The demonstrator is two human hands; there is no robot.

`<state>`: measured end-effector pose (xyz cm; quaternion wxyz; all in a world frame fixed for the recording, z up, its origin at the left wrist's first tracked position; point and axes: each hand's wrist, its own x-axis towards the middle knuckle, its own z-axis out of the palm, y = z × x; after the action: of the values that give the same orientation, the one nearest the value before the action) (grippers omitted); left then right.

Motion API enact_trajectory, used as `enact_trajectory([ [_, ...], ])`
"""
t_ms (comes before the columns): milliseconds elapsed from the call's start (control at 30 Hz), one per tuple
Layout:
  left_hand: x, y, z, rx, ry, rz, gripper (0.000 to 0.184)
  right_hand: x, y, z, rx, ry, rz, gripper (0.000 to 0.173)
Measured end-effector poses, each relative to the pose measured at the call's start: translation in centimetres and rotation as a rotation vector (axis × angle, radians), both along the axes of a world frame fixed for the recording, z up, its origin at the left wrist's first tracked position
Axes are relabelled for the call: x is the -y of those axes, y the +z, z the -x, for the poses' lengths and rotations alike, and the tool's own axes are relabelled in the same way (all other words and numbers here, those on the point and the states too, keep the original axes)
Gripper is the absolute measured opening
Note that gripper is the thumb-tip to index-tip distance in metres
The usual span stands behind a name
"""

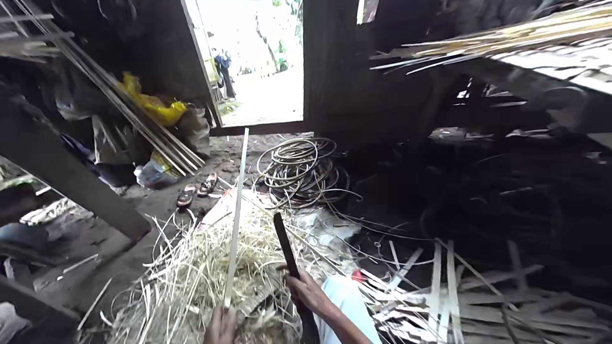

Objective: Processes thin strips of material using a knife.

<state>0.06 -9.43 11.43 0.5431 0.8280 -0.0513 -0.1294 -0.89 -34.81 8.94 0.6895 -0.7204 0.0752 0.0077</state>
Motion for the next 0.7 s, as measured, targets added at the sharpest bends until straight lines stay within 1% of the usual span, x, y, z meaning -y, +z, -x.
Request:
enact_trajectory([
  [33,1.0,-0.3,-0.5,-0.029,0.015,0.02,0.042,-0.2,1.0,-0.4,0.002,-0.007,0.093,0.039],
  [100,2.8,-0.3,-1.3,-0.038,0.071,-0.001,0.041,-0.9,3.1,-1.5,0.028,-0.003,0.349,0.039],
  [167,3.9,0.7,-1.9,-0.007,0.092,-0.093,0.041,-2.1,4.3,-3.3,0.08,0.023,0.604,0.039],
  [200,4.3,1.3,-2.1,0.02,0.094,-0.134,0.041,-2.9,4.8,-4.1,0.071,0.045,0.71,0.039],
  [267,4.6,2.1,-2.3,0.074,0.085,-0.186,0.04,-4.8,5.4,-5.1,0.087,0.101,0.875,0.035],
  [400,4.3,2.4,-2.7,0.187,0.122,-0.234,0.037,-7.8,5.8,-5.3,0.129,0.229,1.042,0.032],
  [500,4.0,3.0,-2.8,0.199,0.159,-0.268,0.031,-9.1,5.5,-5.3,0.141,0.288,1.105,0.035],
  [600,3.8,2.9,-2.8,0.227,0.199,-0.322,0.027,-10.1,4.8,-5.4,0.196,0.279,1.092,0.033],
  [700,3.6,2.4,-2.4,0.279,0.248,-0.368,0.029,-10.6,3.9,-6.2,0.244,0.236,1.053,0.028],
])
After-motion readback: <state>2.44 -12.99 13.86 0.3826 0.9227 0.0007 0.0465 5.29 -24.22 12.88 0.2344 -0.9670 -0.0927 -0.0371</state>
